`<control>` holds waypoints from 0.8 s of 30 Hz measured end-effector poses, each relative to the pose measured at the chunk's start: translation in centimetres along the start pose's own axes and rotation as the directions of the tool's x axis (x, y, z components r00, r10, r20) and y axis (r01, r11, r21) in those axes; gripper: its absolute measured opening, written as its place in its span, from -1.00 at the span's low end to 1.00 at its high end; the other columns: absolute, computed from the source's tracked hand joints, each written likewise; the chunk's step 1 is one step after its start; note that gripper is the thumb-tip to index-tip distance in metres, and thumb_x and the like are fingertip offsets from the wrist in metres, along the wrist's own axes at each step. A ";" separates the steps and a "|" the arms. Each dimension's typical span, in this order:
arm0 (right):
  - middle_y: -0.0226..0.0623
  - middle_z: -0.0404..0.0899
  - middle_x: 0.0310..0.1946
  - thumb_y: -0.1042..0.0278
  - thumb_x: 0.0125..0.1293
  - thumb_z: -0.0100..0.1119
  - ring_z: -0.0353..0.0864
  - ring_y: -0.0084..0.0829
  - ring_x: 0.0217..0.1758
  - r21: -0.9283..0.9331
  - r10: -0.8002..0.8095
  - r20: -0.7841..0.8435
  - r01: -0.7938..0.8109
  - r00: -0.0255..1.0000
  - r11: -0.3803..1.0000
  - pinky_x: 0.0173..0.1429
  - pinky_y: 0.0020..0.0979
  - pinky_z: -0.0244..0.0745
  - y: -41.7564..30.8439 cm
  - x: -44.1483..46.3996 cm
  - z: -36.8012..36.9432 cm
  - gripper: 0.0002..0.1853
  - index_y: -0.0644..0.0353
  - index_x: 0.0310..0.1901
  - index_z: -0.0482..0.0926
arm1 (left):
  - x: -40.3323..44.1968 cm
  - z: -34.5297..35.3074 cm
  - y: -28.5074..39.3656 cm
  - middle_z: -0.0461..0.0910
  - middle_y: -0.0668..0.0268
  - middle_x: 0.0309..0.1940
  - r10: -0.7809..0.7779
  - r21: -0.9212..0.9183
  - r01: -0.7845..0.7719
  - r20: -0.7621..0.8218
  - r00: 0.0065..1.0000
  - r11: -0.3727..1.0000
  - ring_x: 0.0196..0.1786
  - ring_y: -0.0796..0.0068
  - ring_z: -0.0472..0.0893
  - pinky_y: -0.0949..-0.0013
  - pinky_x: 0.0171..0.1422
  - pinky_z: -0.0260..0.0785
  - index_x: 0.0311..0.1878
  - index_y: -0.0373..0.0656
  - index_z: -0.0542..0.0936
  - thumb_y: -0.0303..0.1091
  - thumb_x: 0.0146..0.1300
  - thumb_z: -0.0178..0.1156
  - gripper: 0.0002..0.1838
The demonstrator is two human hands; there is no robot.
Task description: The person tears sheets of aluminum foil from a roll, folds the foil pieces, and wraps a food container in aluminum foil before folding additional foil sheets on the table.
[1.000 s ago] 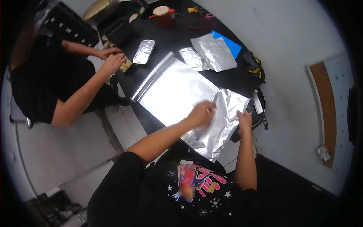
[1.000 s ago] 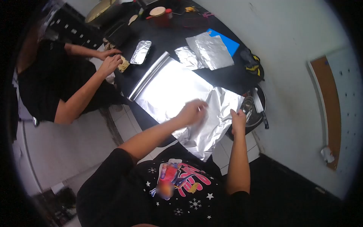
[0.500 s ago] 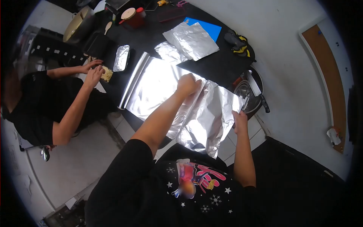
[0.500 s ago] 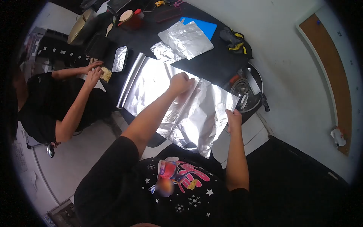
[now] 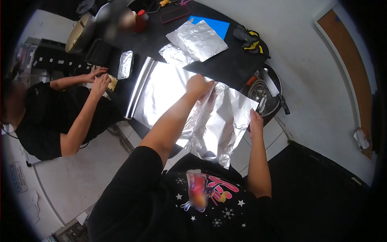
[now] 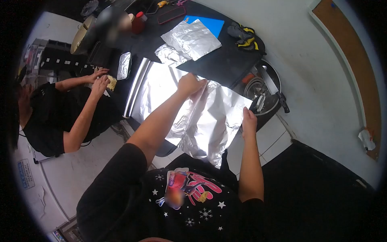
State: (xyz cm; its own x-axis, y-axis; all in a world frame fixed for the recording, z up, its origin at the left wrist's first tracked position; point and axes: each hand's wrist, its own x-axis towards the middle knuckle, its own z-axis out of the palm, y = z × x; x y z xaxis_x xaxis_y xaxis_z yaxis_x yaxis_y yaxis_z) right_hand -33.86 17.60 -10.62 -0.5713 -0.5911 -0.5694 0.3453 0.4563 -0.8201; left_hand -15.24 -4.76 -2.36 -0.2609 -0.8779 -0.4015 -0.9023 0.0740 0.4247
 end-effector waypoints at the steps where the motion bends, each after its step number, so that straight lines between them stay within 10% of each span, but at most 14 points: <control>1: -0.35 0.59 -0.29 0.17 0.37 0.06 0.56 -0.53 -0.24 -0.019 -0.005 -0.009 0.005 1.000 1.000 -0.14 -0.49 0.44 -0.1 -0.3 0.0 -0.67 0.32 -0.14 0.58 | 0.1 -0.2 0.2 0.67 0.03 -0.29 -0.016 0.000 0.016 0.016 1.000 1.000 -0.19 0.14 0.67 0.23 -0.05 0.50 -0.26 -0.30 0.65 0.09 0.01 0.28 -0.46; 10: -0.44 0.48 -0.50 0.15 0.35 0.09 0.35 -0.58 -0.39 -0.051 -0.021 -0.041 0.019 0.999 0.998 -0.27 -0.46 0.29 1.0 -0.4 0.1 -0.65 0.36 -0.23 0.59 | 0.1 0.0 0.6 0.65 -0.03 -0.34 0.002 0.012 -0.003 0.055 0.998 1.000 -0.24 0.14 0.67 0.20 -0.09 0.49 -0.34 -0.37 0.65 0.09 0.03 0.29 -0.45; 14: -0.23 0.52 0.02 0.17 0.37 0.05 0.49 -0.39 0.02 0.072 -0.034 0.088 0.028 0.996 0.997 0.09 -0.36 0.41 3.0 1.3 -0.4 -0.59 0.29 0.12 0.49 | 4.1 5.6 -5.0 0.61 -0.02 -0.19 0.245 -0.010 -0.247 -0.095 0.965 0.969 -0.07 0.00 0.58 0.09 0.05 0.41 -0.13 -0.38 0.55 0.14 0.02 0.30 -0.34; 17: -0.09 0.38 0.21 0.10 0.39 -0.03 0.40 -0.24 0.21 0.212 0.038 0.089 -0.057 0.995 0.976 0.30 -0.25 0.30 -0.5 -0.6 1.3 -0.47 0.33 0.24 0.35 | 2.8 4.0 -2.9 0.60 -0.02 -0.19 0.080 -0.100 -0.094 -0.139 0.987 0.991 -0.06 -0.02 0.57 0.07 0.06 0.39 -0.20 -0.32 0.56 0.12 -0.08 0.38 -0.37; 24: 0.04 0.41 0.18 0.02 0.41 -0.06 0.43 -0.22 0.21 -0.125 -0.018 0.012 0.019 1.000 0.992 0.30 -0.33 0.24 -1.3 0.4 0.8 -0.39 0.48 0.22 0.34 | -0.3 -0.1 0.0 0.67 0.06 -0.36 -0.017 -0.131 0.011 -0.041 0.999 0.991 -0.22 0.14 0.67 0.17 -0.11 0.51 -0.43 -0.21 0.69 -0.07 -0.13 0.38 -0.65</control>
State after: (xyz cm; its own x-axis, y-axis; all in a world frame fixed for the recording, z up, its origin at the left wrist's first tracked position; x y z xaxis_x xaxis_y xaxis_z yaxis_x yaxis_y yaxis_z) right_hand -33.92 16.25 -9.81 -0.5687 -0.6068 -0.5553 0.2381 0.5247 -0.8173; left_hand -15.08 -4.51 -2.16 -0.2317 -0.8975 -0.3752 -0.8523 0.0014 0.5230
